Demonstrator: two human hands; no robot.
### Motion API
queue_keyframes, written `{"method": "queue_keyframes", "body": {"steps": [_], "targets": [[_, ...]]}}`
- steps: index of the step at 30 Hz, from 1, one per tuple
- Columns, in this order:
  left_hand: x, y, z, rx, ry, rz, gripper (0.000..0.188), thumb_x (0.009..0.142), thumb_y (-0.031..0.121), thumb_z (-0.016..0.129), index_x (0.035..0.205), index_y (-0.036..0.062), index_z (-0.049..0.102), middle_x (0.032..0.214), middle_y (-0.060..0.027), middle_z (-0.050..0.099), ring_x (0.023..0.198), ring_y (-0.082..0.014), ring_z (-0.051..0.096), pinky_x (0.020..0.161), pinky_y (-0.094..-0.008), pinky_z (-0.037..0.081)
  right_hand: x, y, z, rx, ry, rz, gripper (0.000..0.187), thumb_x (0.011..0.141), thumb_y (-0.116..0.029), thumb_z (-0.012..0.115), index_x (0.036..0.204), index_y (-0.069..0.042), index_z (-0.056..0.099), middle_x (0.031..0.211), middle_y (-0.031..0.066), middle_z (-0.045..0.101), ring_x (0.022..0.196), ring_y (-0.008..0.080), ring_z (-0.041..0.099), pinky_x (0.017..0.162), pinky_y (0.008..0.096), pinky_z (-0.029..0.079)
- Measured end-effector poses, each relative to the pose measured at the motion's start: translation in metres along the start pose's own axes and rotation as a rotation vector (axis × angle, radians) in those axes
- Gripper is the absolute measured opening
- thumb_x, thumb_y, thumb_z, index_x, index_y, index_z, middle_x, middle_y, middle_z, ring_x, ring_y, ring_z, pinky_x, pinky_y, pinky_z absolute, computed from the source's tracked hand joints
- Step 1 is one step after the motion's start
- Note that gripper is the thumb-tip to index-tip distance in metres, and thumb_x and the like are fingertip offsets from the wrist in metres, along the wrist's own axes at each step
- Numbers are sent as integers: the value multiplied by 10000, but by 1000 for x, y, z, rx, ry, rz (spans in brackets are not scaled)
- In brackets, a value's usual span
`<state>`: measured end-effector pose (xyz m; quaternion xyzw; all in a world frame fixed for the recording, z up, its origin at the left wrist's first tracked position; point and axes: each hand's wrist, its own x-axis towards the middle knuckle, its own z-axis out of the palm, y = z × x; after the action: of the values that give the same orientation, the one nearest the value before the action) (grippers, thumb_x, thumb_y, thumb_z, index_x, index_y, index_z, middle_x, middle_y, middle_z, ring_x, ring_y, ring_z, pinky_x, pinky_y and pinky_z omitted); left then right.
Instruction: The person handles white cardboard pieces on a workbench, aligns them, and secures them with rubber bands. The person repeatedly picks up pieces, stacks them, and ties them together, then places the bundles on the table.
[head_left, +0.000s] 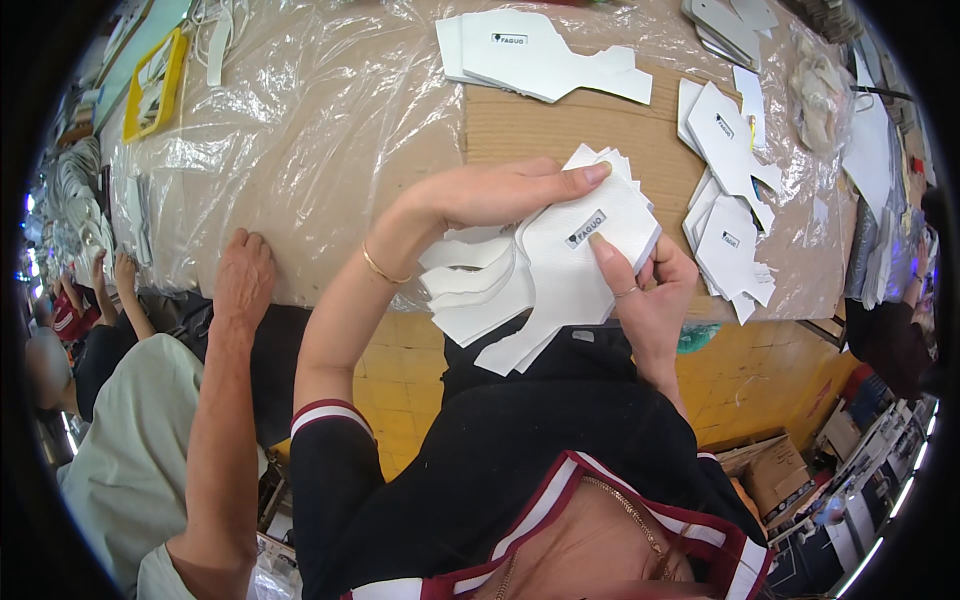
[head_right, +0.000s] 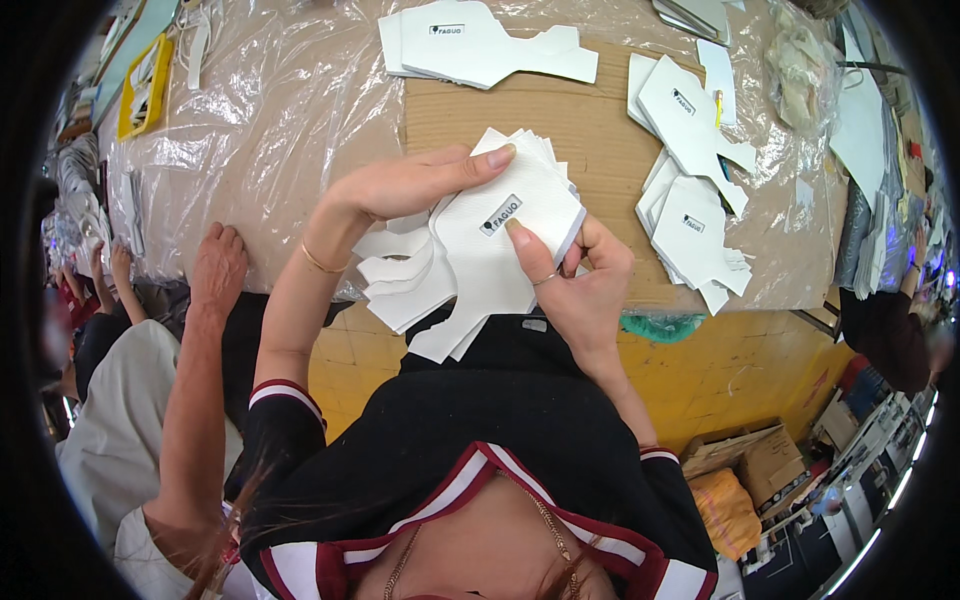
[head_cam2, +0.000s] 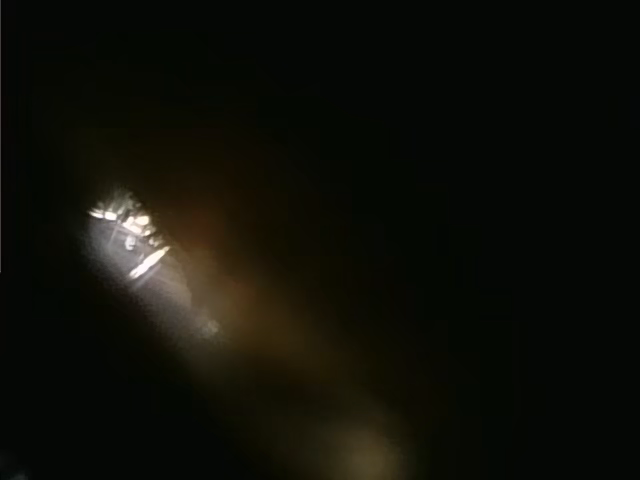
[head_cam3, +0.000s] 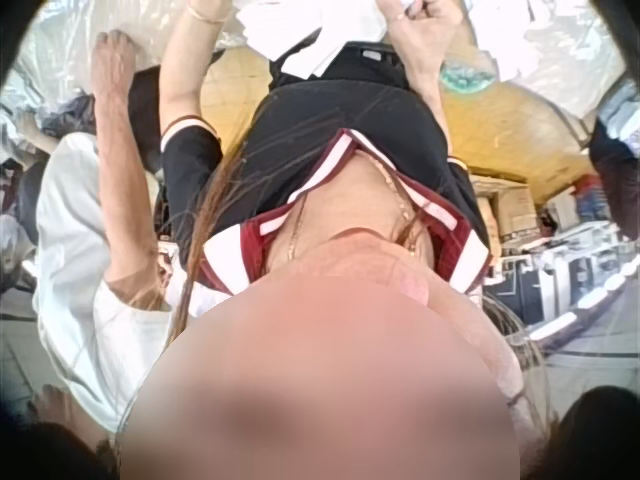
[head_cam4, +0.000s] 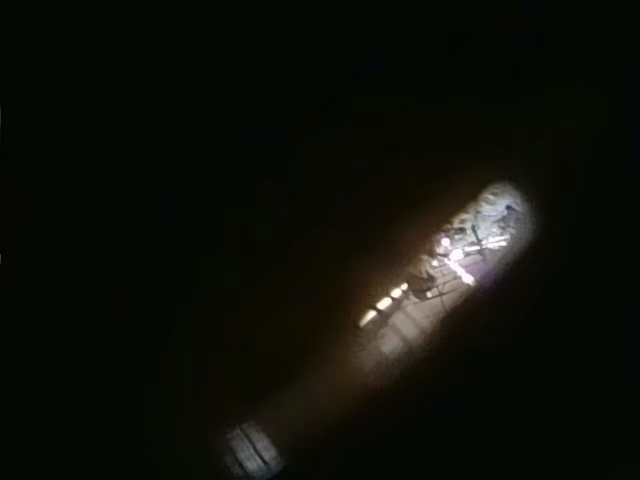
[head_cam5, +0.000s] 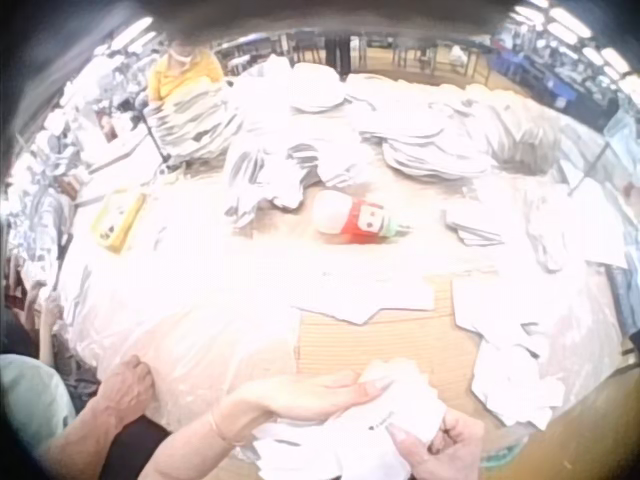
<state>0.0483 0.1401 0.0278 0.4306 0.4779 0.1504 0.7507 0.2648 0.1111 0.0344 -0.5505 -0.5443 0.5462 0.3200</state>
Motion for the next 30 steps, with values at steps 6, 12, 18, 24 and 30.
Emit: {"method": "queue_keyframes", "body": {"steps": [6,12,18,24,30], "targets": [[3,-4,1,-12,32,-53,749,961,655,412,1136,-37,636,985,-123,662,903,-138,633,752,-254,517,1,3,2,22,-6,-6,350,802,-197,800,639,-57,524,599,-65,482,577,21,412,504,201,316],[-2,-1,1,-60,8,-39,723,973,632,410,1143,-33,637,1023,-135,664,931,-145,637,780,-260,519,0,2,3,11,4,24,291,803,-186,794,681,-33,578,593,-74,451,574,19,401,498,201,305],[1,-6,1,-158,-8,48,728,988,610,394,1267,-44,553,1153,-165,635,1011,-168,640,845,-283,531,1,-3,6,-29,29,-9,300,803,-184,796,692,-38,559,613,-64,462,581,25,404,509,197,313],[-7,-9,-4,-323,0,50,745,999,586,382,1341,-71,472,1252,-202,591,1147,-198,602,948,-309,515,-2,-10,3,-70,19,-99,336,790,-181,829,800,-42,523,730,-23,541,660,38,472,598,187,395],[-16,-14,-1,-333,185,124,755,1002,578,386,1368,-79,445,1306,-221,549,1209,-196,558,979,-321,493,10,-7,2,228,-33,13,232,858,-41,742,911,-24,516,853,14,622,769,54,569,682,186,461]]}}
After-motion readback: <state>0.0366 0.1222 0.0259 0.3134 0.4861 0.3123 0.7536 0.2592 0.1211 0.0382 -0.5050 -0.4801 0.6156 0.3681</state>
